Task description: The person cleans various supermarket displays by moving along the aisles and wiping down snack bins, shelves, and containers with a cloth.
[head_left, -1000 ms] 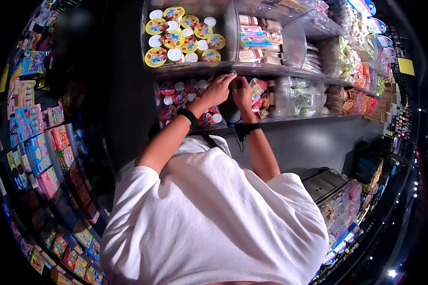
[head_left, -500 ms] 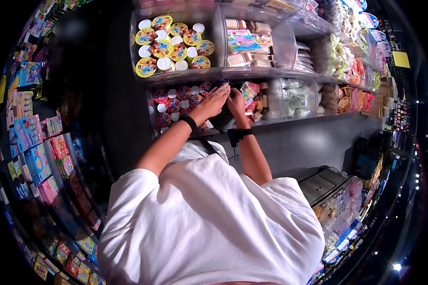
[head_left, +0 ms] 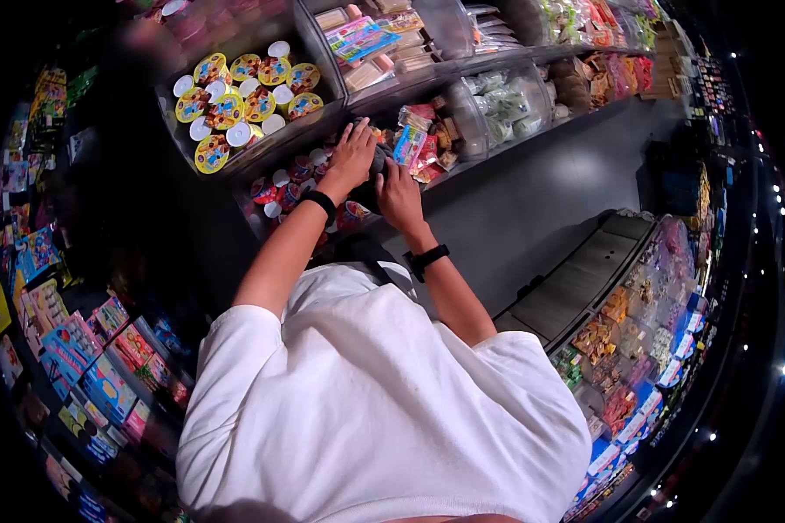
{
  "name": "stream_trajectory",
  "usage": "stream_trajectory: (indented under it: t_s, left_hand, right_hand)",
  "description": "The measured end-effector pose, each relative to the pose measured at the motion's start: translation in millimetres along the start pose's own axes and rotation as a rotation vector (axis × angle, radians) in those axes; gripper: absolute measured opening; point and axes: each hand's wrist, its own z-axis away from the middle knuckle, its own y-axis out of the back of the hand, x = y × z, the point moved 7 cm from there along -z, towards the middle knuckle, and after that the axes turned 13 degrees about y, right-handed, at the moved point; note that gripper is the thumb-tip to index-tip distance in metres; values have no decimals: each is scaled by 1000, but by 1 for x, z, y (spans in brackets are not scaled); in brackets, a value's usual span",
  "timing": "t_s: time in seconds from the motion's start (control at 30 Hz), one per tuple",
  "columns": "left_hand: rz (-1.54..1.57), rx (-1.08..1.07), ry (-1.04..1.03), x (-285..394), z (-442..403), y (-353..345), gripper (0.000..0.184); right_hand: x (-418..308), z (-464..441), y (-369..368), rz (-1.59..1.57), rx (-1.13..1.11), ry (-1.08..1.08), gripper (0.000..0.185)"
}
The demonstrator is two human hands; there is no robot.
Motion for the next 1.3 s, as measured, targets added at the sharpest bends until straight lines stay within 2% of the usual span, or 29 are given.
stream_trajectory:
  t_s: [0.03, 0.1, 0.17, 0.23, 0.3, 0.33, 0.37, 0.43, 0.47, 0.5, 0.57, 0.63, 0.7, 0.73, 0.77, 0.83, 0.9, 0.97, 1.03, 1.17, 1.23, 1.3]
  left_hand:
    - [23, 102, -31, 2, -1, -10, 63]
    - [-12, 134, -75, 14, 6, -15, 56]
    - [-135, 81, -100, 30, 17, -15, 38]
    - [-143, 191, -171, 43, 29, -26, 25]
    - [-12, 165, -228, 56, 43, -34, 24]
    - [49, 173, -274, 62, 49, -38, 25]
    - [39, 191, -314, 68, 61, -33, 22]
    - [124, 97, -397, 75, 74, -32, 22]
    - [267, 109, -401, 73, 77, -35, 25]
    - [293, 118, -391, 71, 83, -35, 28]
    - [219, 179, -459, 71, 98, -21, 29]
    - [187, 121, -515, 68, 91, -23, 30]
    - [136, 99, -464, 59, 73, -15, 28]
    - [188, 159, -449, 49, 66, -5, 27]
    - [157, 196, -430, 41, 61, 5, 30]
    - [127, 176, -380, 22, 40, 12, 30]
    - [185, 130, -252, 5, 16, 6, 30]
    - [213, 138, -232, 1, 2, -13, 30]
    - [202, 114, -175, 17, 14, 0, 32]
    - [201, 179, -89, 35, 25, -13, 30]
    - [125, 197, -57, 53, 36, -22, 33]
    - [119, 195, -2, 76, 49, -30, 32]
  right_hand:
    - [-1, 3, 0, 16, 11, 17, 43]
    - [-5, 11, -1, 60, -63, -29, 44]
    - [-17, 21, 1, 190, -69, -34, 43]
    - [-26, 35, 0, 273, -163, -118, 45]
    - [-35, 55, -3, 356, -121, -130, 45]
    - [-37, 69, -6, 360, -176, -163, 53]
    - [-35, 84, -10, 303, -134, -196, 59]
    - [-31, 114, -19, 242, -105, -189, 62]
    - [-27, 126, -27, 138, -148, -249, 68]
    - [-14, 140, -49, 139, -126, -201, 73]
    - [0, 150, -68, 44, -224, -287, 89]
    - [-22, 134, -37, -84, -205, -435, 88]
    - [-29, 118, -23, 4, -120, -407, 86]
    - [-23, 113, -26, 128, -126, -341, 83]
    - [-20, 107, -19, 115, -110, -354, 83]
    - [-24, 79, 8, 119, -32, -209, 79]
    - [-9, 61, 10, 67, 70, -91, 72]
    - [2, 53, -2, 35, 82, -87, 71]
    - [8, 60, -12, -39, 67, -134, 71]
    - [29, 80, 7, -61, 64, 52, 60]
    - [52, 89, 6, -25, -78, 147, 54]
    - [69, 98, 7, 76, -84, 265, 50]
